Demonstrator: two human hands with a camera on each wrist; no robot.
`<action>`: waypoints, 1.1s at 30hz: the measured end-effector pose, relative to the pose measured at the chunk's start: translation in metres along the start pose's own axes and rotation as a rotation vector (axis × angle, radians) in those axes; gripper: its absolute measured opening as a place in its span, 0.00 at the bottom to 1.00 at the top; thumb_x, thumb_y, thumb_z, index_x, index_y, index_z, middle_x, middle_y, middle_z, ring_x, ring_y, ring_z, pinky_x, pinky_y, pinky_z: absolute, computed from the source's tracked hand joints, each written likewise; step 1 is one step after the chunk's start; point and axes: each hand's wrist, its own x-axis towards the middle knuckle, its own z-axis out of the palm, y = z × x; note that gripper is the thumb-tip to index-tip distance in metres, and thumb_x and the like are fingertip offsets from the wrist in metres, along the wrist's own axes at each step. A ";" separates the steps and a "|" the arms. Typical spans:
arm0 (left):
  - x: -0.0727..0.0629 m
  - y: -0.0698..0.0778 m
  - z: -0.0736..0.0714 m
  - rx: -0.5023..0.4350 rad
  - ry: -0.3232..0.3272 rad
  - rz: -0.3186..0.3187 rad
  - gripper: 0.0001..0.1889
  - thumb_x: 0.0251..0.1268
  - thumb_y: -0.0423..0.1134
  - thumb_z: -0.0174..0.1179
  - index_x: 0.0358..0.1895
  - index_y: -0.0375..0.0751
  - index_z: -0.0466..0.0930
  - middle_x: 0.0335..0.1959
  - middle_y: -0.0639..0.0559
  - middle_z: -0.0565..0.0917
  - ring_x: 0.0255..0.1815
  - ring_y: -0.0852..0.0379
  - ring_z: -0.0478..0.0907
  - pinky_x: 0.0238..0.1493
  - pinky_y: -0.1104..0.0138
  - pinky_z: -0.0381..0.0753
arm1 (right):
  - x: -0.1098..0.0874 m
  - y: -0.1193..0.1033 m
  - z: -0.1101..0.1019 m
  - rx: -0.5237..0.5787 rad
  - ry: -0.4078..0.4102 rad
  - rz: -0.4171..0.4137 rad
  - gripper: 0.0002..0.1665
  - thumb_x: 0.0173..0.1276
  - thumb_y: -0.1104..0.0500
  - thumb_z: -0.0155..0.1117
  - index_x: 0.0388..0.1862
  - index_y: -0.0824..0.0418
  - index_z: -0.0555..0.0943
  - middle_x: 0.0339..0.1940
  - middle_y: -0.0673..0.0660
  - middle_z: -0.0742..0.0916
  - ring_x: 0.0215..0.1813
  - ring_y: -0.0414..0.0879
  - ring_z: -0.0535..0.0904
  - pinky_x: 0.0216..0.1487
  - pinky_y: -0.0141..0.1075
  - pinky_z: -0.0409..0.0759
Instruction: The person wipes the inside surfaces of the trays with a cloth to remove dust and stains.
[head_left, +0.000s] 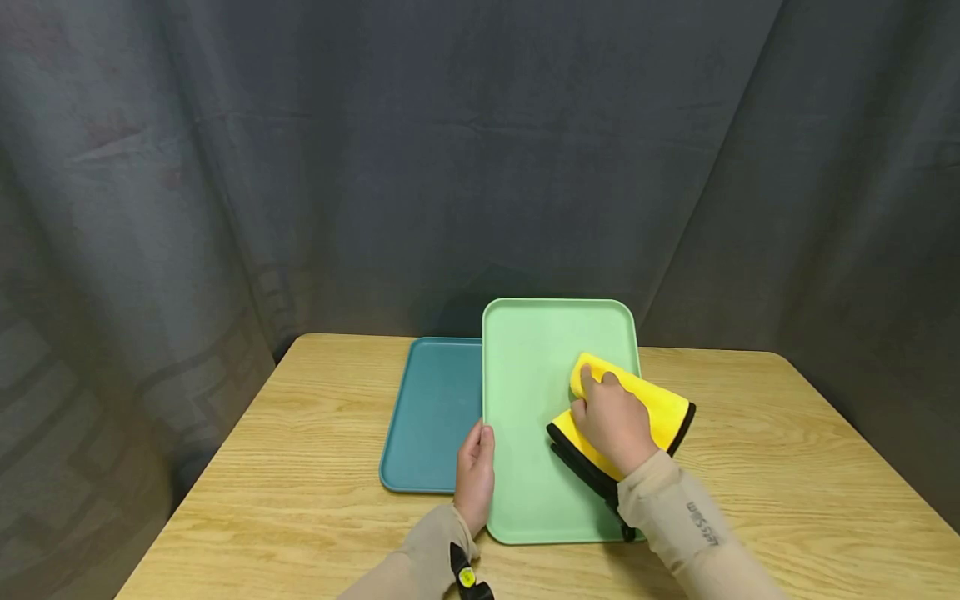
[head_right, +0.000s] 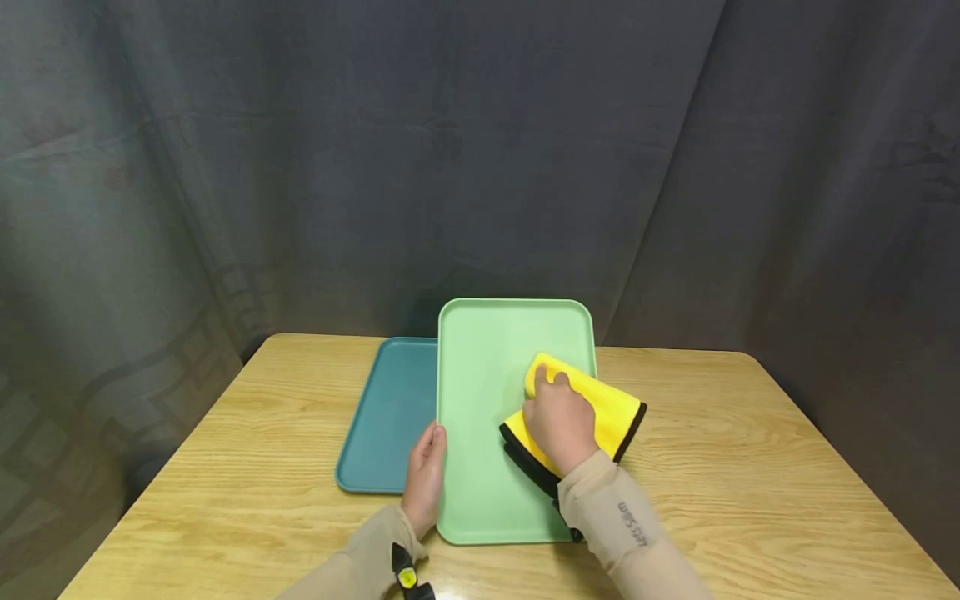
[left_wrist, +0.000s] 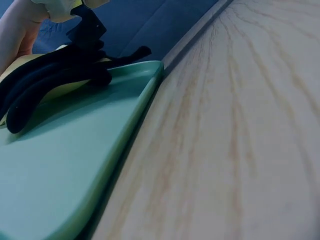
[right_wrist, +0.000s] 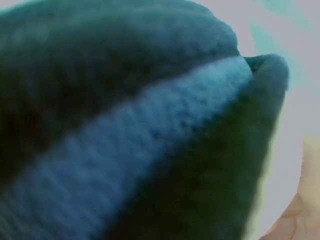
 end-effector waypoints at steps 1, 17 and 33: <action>0.000 0.000 0.000 -0.003 0.003 0.002 0.32 0.76 0.48 0.38 0.71 0.26 0.48 0.72 0.29 0.54 0.73 0.35 0.50 0.75 0.48 0.54 | 0.000 -0.002 0.001 0.001 0.003 -0.007 0.29 0.63 0.60 0.54 0.63 0.70 0.71 0.37 0.70 0.79 0.14 0.48 0.64 0.14 0.33 0.64; 0.001 -0.005 0.000 0.007 -0.002 -0.020 0.33 0.75 0.52 0.38 0.72 0.29 0.49 0.72 0.32 0.55 0.73 0.36 0.51 0.74 0.46 0.54 | 0.000 -0.037 0.009 0.007 0.022 -0.084 0.28 0.63 0.61 0.55 0.62 0.66 0.73 0.39 0.69 0.81 0.12 0.46 0.62 0.12 0.31 0.61; 0.002 -0.004 -0.001 -0.004 -0.006 -0.009 0.33 0.75 0.52 0.38 0.72 0.31 0.50 0.73 0.33 0.54 0.74 0.37 0.50 0.74 0.45 0.53 | -0.003 -0.062 0.020 -0.042 0.087 -0.198 0.26 0.62 0.60 0.60 0.60 0.62 0.76 0.40 0.66 0.82 0.09 0.45 0.60 0.10 0.30 0.59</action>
